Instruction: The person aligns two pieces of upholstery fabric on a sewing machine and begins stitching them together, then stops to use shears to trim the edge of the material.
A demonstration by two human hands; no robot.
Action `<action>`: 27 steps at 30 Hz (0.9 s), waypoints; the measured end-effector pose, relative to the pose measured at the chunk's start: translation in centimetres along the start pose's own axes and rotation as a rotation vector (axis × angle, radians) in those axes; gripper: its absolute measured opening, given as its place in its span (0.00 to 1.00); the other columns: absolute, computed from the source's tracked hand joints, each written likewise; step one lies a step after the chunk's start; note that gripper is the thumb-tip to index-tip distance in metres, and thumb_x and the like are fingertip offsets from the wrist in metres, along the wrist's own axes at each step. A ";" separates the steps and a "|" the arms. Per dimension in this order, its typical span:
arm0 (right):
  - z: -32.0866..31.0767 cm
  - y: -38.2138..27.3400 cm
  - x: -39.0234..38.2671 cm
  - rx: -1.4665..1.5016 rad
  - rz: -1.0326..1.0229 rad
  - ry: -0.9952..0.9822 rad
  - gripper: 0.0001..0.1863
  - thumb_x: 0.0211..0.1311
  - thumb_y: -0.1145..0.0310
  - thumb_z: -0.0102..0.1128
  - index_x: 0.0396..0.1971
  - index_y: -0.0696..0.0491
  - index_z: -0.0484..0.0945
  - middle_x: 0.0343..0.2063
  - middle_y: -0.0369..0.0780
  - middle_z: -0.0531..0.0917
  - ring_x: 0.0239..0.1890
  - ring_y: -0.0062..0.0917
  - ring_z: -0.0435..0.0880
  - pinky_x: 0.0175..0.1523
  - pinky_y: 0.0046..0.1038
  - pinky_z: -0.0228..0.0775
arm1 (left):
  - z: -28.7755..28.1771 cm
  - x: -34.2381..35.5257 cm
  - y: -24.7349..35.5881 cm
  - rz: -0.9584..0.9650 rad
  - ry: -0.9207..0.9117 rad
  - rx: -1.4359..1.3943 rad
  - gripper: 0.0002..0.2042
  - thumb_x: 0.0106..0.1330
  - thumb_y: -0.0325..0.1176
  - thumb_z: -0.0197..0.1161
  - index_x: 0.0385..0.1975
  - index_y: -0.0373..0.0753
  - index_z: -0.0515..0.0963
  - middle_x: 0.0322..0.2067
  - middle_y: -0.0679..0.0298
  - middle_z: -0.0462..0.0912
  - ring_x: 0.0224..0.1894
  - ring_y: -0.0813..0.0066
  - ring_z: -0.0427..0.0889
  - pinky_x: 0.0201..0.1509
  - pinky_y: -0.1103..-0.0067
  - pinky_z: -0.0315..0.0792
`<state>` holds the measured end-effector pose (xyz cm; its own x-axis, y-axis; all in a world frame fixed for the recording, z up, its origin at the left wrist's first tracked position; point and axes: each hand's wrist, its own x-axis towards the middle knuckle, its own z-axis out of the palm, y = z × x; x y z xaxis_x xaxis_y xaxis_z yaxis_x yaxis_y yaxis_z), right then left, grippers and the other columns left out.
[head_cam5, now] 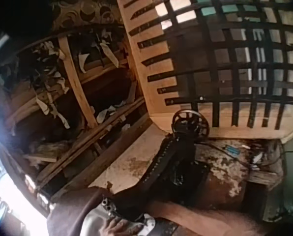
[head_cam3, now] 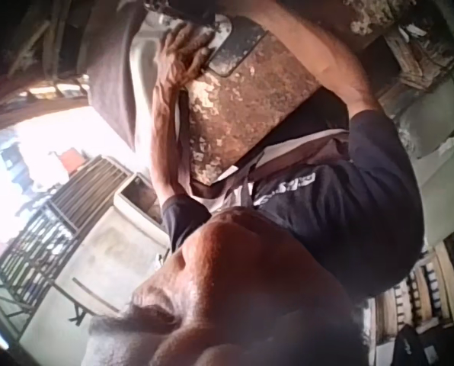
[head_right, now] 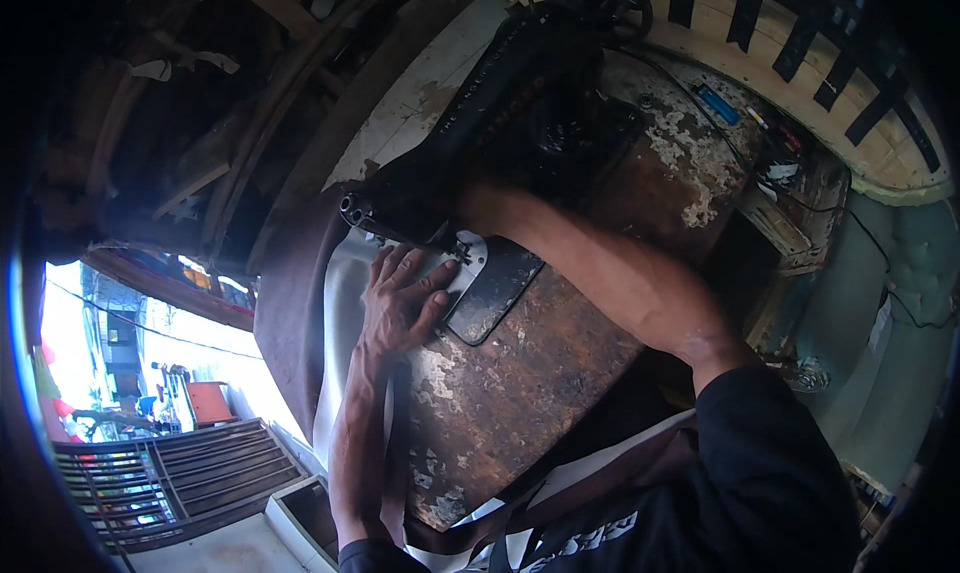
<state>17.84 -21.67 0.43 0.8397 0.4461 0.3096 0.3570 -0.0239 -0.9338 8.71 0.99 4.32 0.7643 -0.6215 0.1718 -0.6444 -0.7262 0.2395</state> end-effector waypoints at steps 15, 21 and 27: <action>-0.5 0.5 0.1 -0.066 0.037 0.020 0.24 0.70 0.70 0.64 0.64 0.55 0.73 0.54 0.40 0.83 0.53 0.19 0.81 0.58 0.25 0.78 | 0.3 0.2 1.6 -0.004 -0.013 -0.028 0.19 0.69 0.49 0.63 0.58 0.56 0.86 0.64 0.50 0.78 0.73 0.49 0.68 0.79 0.50 0.51; -1.0 -0.6 0.5 -0.321 -0.069 -0.049 0.24 0.71 0.67 0.65 0.64 0.53 0.73 0.52 0.40 0.84 0.50 0.20 0.83 0.55 0.25 0.80 | 0.3 -0.6 2.2 -0.026 -0.023 -0.018 0.19 0.69 0.48 0.63 0.58 0.58 0.86 0.65 0.54 0.78 0.74 0.50 0.67 0.80 0.49 0.50; -0.3 -2.9 0.7 0.205 0.235 0.060 0.22 0.71 0.65 0.65 0.61 0.52 0.75 0.50 0.38 0.84 0.48 0.21 0.85 0.50 0.30 0.83 | 0.0 -0.5 1.9 -0.049 -0.064 -0.007 0.19 0.70 0.47 0.62 0.60 0.60 0.84 0.68 0.58 0.76 0.75 0.51 0.66 0.80 0.49 0.50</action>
<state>17.50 -21.57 3.38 0.9141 0.3964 0.0858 0.0657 0.0640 -0.9958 7.07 -0.07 4.71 0.7914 -0.6033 0.0984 -0.6062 -0.7541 0.2526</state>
